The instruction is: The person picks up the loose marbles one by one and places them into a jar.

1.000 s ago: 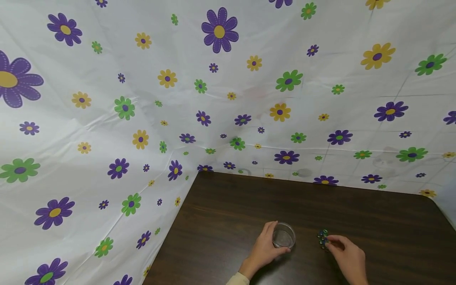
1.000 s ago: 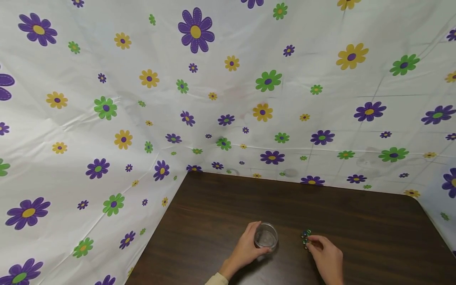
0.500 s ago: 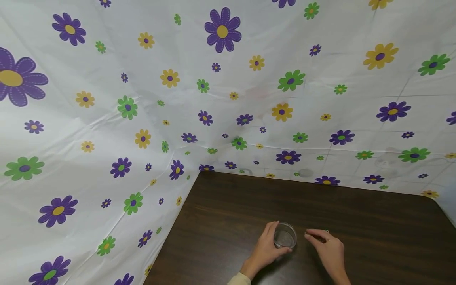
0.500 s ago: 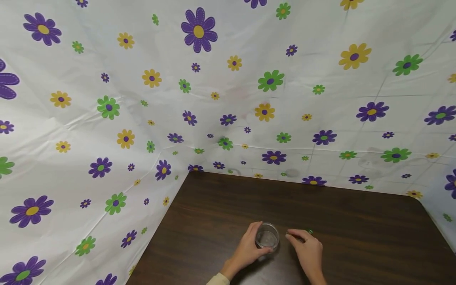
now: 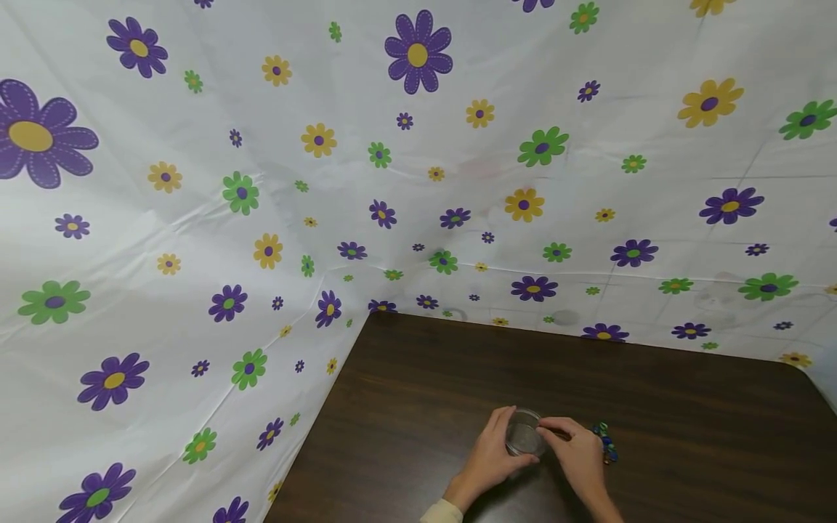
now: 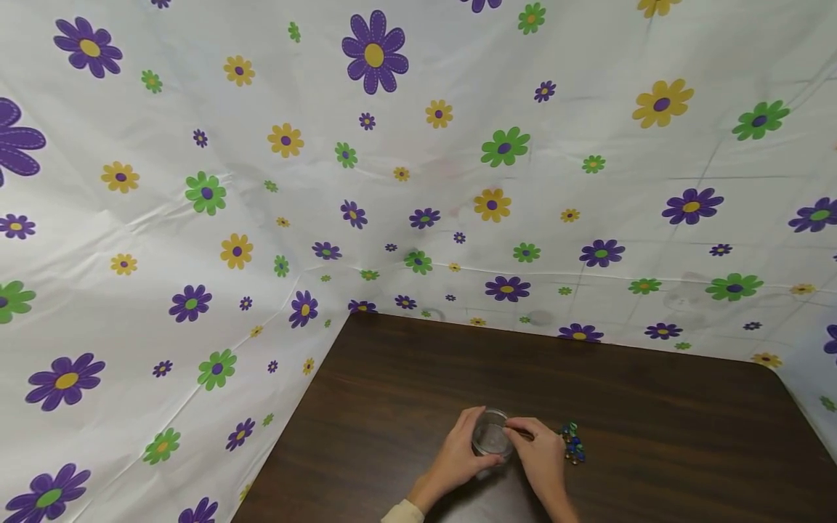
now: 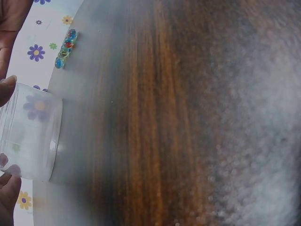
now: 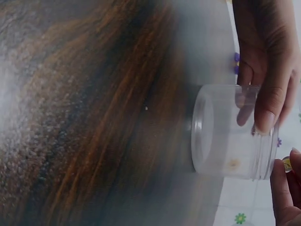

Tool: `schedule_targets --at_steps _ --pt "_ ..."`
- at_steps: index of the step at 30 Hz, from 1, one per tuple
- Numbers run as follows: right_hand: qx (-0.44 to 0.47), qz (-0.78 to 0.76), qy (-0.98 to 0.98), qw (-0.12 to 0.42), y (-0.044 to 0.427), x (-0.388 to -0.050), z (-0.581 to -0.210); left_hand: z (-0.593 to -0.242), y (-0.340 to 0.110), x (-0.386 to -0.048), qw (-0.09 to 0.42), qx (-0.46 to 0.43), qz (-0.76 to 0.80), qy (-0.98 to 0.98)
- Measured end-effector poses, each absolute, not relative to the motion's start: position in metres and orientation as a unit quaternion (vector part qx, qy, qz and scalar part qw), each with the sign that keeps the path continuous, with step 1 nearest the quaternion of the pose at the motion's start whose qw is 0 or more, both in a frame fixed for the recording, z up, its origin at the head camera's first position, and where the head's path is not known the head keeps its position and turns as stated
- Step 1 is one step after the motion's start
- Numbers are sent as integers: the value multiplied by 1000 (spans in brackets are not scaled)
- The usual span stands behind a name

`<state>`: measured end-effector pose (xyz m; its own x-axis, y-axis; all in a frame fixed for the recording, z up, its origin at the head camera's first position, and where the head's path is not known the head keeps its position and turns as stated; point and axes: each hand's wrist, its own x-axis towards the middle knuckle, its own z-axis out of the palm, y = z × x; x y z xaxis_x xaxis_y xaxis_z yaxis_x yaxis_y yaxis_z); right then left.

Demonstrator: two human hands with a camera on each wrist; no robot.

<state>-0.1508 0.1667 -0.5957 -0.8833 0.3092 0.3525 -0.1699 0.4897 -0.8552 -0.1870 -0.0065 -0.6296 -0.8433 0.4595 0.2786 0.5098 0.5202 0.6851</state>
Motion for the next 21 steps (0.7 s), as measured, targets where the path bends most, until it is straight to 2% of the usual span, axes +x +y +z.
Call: schedule_targets --at_steps 8,21 --pt "-21 482 -833 272 162 -153 -597 -629 -7 -187 24 -277 -412 -868" --pt "-13 466 -838 283 161 -154 -598 -629 -6 -187 33 -280 -400 -872"
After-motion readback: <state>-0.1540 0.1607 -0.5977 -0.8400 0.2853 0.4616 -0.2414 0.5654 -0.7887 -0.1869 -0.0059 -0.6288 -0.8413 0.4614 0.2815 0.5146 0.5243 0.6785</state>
